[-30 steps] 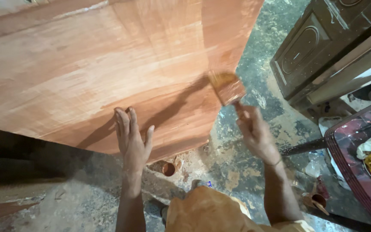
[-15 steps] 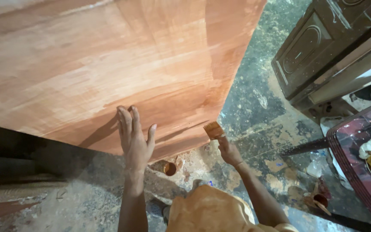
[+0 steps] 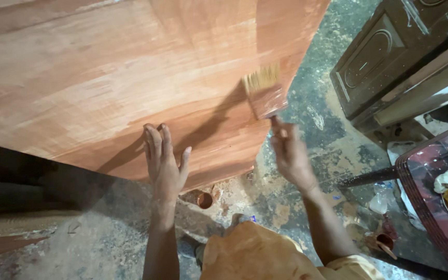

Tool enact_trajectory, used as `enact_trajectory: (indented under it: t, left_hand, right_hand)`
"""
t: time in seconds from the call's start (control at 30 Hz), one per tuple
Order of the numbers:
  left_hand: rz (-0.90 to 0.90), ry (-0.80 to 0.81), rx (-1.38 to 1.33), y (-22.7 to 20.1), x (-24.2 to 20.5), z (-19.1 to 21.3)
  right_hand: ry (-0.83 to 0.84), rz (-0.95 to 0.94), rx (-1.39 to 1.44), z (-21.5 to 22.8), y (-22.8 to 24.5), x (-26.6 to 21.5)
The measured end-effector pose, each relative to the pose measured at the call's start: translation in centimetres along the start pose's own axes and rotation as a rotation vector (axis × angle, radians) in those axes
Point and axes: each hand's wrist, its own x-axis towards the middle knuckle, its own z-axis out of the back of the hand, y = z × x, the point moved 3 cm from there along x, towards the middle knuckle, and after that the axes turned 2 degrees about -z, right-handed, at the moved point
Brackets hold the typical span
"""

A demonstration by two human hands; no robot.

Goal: The person paints the lower section of a wooden cabinet using a paintbrush and a small container of brown paint. They repeatedly dip the brush and apply paint to the bottom edge and side panels.

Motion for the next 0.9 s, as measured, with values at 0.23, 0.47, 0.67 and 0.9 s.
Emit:
enact_trajectory:
  t: [0.23, 0.47, 0.67, 0.9]
  left_hand:
    - [0.014, 0.007, -0.008, 0.2, -0.2, 0.0]
    - [0.015, 0.017, -0.006, -0.2, 0.0, 0.5]
    - [-0.016, 0.036, 0.046, -0.5, 0.2, 1.1]
    - [0.124, 0.083, -0.012, 1.2, -4.3, -0.1]
  right_hand:
    - [0.082, 0.053, -0.262, -13.1, -12.3, -11.2]
    - [0.153, -0.055, -0.034, -9.4, -9.4, -7.1]
    - [-0.013, 0.158, 0.315, 1.7, 4.3, -2.0]
    - [0.039, 0.040, -0.028, -9.2, -2.6, -3.7]
